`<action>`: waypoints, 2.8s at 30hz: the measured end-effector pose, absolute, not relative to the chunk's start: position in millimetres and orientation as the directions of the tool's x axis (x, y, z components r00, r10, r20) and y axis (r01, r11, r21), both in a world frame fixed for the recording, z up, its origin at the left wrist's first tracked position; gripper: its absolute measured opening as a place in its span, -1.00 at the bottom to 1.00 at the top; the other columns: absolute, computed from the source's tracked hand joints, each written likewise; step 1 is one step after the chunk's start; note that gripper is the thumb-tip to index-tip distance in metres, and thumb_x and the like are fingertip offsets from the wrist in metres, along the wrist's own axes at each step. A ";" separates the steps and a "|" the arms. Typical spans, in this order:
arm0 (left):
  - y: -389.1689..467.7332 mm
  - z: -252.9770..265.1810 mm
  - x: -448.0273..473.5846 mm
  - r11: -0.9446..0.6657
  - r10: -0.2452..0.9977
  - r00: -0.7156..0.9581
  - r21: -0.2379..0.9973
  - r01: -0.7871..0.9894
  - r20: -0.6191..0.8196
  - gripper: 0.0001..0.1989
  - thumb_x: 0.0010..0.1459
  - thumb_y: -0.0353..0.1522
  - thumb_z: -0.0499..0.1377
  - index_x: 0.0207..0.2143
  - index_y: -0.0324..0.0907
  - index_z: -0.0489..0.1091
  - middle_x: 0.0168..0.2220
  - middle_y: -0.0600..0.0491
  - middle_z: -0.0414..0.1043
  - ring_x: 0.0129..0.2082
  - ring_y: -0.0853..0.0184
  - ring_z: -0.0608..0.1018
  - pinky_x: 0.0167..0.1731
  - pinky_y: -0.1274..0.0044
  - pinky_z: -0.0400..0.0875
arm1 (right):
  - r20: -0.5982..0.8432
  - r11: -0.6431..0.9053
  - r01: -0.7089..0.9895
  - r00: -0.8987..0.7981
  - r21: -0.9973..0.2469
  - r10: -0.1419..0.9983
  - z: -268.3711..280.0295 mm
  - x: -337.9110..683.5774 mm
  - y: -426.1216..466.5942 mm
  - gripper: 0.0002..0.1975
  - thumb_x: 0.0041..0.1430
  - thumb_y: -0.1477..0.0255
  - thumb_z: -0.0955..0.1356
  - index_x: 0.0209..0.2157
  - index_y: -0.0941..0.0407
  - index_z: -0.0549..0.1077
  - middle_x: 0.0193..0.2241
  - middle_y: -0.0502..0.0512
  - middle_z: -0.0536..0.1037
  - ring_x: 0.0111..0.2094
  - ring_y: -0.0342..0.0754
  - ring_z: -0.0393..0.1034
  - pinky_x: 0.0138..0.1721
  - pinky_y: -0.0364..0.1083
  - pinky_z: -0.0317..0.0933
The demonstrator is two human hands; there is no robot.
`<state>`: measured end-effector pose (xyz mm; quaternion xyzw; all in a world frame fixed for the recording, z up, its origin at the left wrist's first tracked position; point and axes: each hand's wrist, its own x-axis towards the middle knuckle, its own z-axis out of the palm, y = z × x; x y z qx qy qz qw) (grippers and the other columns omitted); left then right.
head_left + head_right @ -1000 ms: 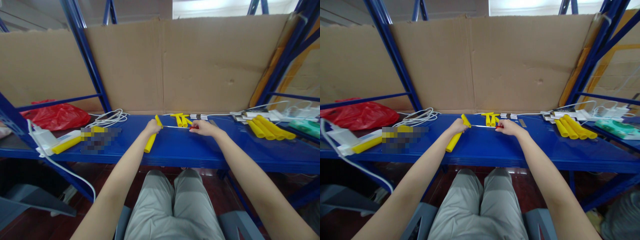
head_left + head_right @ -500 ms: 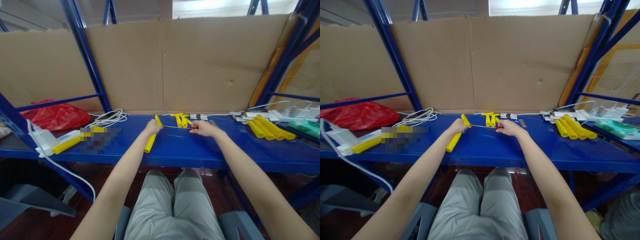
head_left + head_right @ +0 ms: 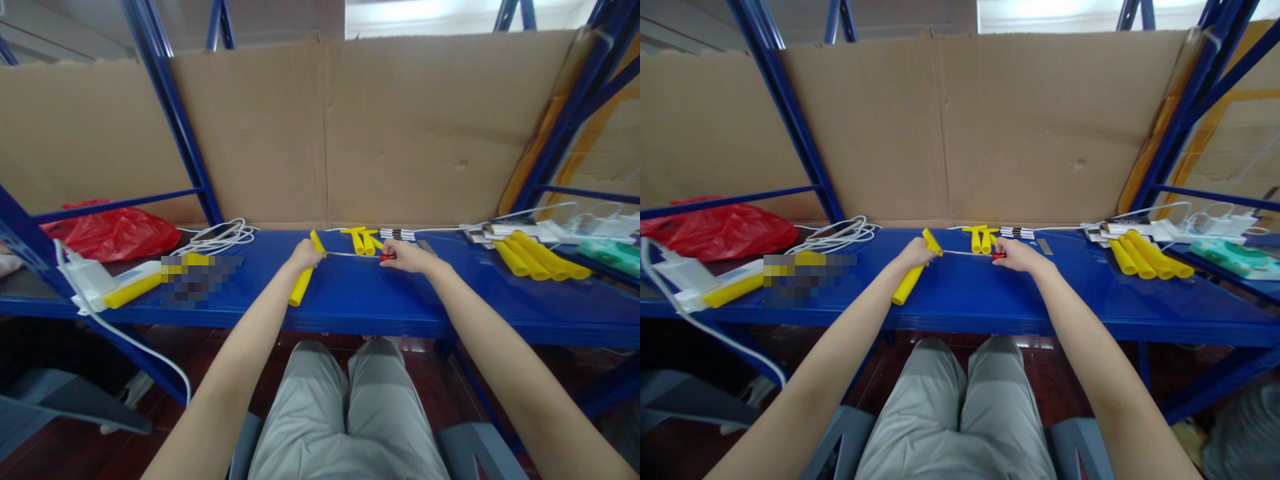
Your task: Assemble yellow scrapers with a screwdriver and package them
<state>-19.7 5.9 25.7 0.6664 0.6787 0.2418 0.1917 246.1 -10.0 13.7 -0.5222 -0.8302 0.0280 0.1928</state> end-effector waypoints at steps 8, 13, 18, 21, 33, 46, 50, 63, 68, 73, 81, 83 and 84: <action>3.7 27.7 -20.0 0.000 0.998 -0.036 0.584 0.812 0.050 -0.88 0.02 -0.51 0.18 -0.37 -0.39 0.49 -0.38 -0.17 0.57 -0.47 0.30 0.59 -0.57 0.64 0.34 | 0.243 0.467 0.862 -0.418 -0.197 0.875 18.5 244.5 -13.8 -0.87 0.11 0.35 0.31 -0.46 0.09 0.34 -0.47 0.08 0.50 -0.45 -0.05 0.35 -0.43 -0.12 0.11; 5.5 26.9 -21.0 -0.002 0.999 -0.029 0.576 0.818 0.045 -0.86 0.03 -0.51 0.17 -0.34 -0.41 0.49 -0.37 -0.19 0.57 -0.45 0.30 0.59 -0.57 0.64 0.33 | 0.224 0.476 0.857 -0.433 -0.199 0.873 19.7 243.1 -14.6 -0.85 0.15 0.35 0.29 -0.46 0.10 0.36 -0.49 0.10 0.50 -0.45 -0.05 0.36 -0.42 -0.12 0.13; 7.6 24.9 -21.7 -0.012 0.998 -0.026 0.570 0.821 0.059 -0.86 0.04 -0.49 0.18 -0.34 -0.40 0.49 -0.37 -0.18 0.57 -0.45 0.30 0.59 -0.55 0.63 0.35 | 0.256 0.457 0.861 -0.401 -0.223 0.880 18.6 243.2 -14.1 -0.89 0.09 0.36 0.33 -0.43 0.10 0.38 -0.45 0.10 0.52 -0.42 -0.04 0.38 -0.40 -0.13 0.15; 6.0 26.0 -20.9 -0.015 0.998 -0.021 0.562 0.827 0.058 -0.86 0.04 -0.50 0.17 -0.35 -0.40 0.49 -0.37 -0.17 0.58 -0.46 0.31 0.60 -0.52 0.63 0.37 | 0.290 0.464 0.862 -0.399 -0.204 0.870 17.8 243.8 -13.4 -0.90 0.08 0.37 0.35 -0.42 0.10 0.38 -0.43 0.10 0.53 -0.42 -0.04 0.38 -0.41 -0.13 0.14; 5.1 27.0 -20.0 -0.031 0.997 -0.008 0.523 0.852 0.071 -0.88 0.04 -0.51 0.16 -0.37 -0.39 0.48 -0.37 -0.18 0.58 -0.43 0.28 0.61 -0.49 0.62 0.38 | 0.349 0.424 0.905 -0.410 0.039 0.843 26.5 238.6 -24.9 -0.84 0.20 0.33 0.29 -0.27 0.10 0.45 -0.31 0.17 0.57 -0.29 0.01 0.43 -0.35 -0.12 0.12; 3.8 28.4 -17.9 -0.001 0.998 -0.027 0.481 0.877 0.052 -0.80 0.07 -0.47 0.16 -0.28 -0.45 0.49 -0.30 -0.27 0.57 -0.36 0.21 0.62 -0.45 0.58 0.41 | 0.286 0.404 0.914 -0.396 0.032 0.873 24.2 238.6 -22.9 -0.78 0.24 0.32 0.26 -0.24 0.13 0.48 -0.30 0.20 0.58 -0.30 0.02 0.44 -0.34 -0.12 0.13; 4.4 27.6 -18.6 -0.009 0.998 -0.022 0.476 0.879 0.061 -0.79 0.06 -0.49 0.15 -0.27 -0.46 0.49 -0.30 -0.28 0.57 -0.34 0.19 0.62 -0.43 0.56 0.42 | 0.255 0.415 0.910 -0.399 -0.010 0.881 22.2 239.3 -19.9 -0.78 0.24 0.33 0.26 -0.24 0.13 0.49 -0.32 0.20 0.58 -0.33 0.01 0.43 -0.36 -0.12 0.13; 6.3 26.5 -18.6 -0.010 0.998 -0.018 0.458 0.889 0.057 -0.78 0.08 -0.49 0.14 -0.24 -0.46 0.47 -0.28 -0.27 0.57 -0.29 0.18 0.63 -0.41 0.57 0.42 | 0.252 0.438 0.894 -0.402 -0.101 0.880 19.0 241.1 -16.0 -0.81 0.19 0.34 0.28 -0.30 0.13 0.49 -0.34 0.17 0.58 -0.36 -0.02 0.42 -0.38 -0.14 0.14; 4.4 27.8 -17.7 0.003 0.998 -0.030 0.460 0.888 0.051 -0.77 0.07 -0.49 0.15 -0.22 -0.44 0.47 -0.28 -0.26 0.57 -0.30 0.20 0.63 -0.42 0.59 0.40 | 0.223 0.448 0.886 -0.415 -0.120 0.882 18.0 241.5 -14.6 -0.80 0.20 0.35 0.28 -0.31 0.15 0.48 -0.34 0.19 0.58 -0.36 -0.01 0.42 -0.37 -0.13 0.14; 2.4 28.9 -17.4 0.005 0.998 -0.033 0.451 0.892 0.056 -0.77 0.06 -0.48 0.15 -0.23 -0.45 0.48 -0.29 -0.27 0.57 -0.31 0.19 0.63 -0.44 0.58 0.39 | 0.206 0.463 0.870 -0.428 -0.169 0.880 18.3 241.7 -14.3 -0.79 0.20 0.35 0.26 -0.35 0.15 0.48 -0.36 0.17 0.58 -0.39 -0.03 0.41 -0.37 -0.13 0.15; 4.2 27.5 -18.6 0.001 0.998 -0.033 0.528 0.849 0.052 -0.83 0.04 -0.49 0.17 -0.31 -0.41 0.50 -0.34 -0.21 0.58 -0.40 0.24 0.62 -0.49 0.60 0.38 | 0.202 0.458 0.865 -0.421 -0.204 0.884 19.3 242.9 -14.2 -0.78 0.18 0.33 0.27 -0.36 0.14 0.48 -0.43 0.13 0.56 -0.43 -0.05 0.38 -0.39 -0.13 0.16; 4.5 27.2 -19.4 0.007 0.998 -0.041 0.565 0.825 0.047 -0.84 0.03 -0.49 0.18 -0.32 -0.41 0.50 -0.35 -0.19 0.57 -0.44 0.26 0.61 -0.51 0.61 0.38 | 0.200 0.436 0.877 -0.399 -0.202 0.895 21.2 244.7 -15.3 -0.78 0.17 0.32 0.27 -0.35 0.14 0.49 -0.44 0.12 0.55 -0.43 -0.04 0.39 -0.38 -0.12 0.17; 4.6 27.1 -19.9 0.009 0.998 -0.043 0.578 0.816 0.045 -0.84 0.03 -0.49 0.18 -0.32 -0.41 0.49 -0.35 -0.19 0.57 -0.45 0.28 0.61 -0.52 0.62 0.38 | 0.198 0.423 0.883 -0.386 -0.203 0.901 22.4 246.4 -15.7 -0.78 0.16 0.32 0.27 -0.34 0.14 0.49 -0.44 0.11 0.55 -0.42 -0.04 0.39 -0.38 -0.12 0.18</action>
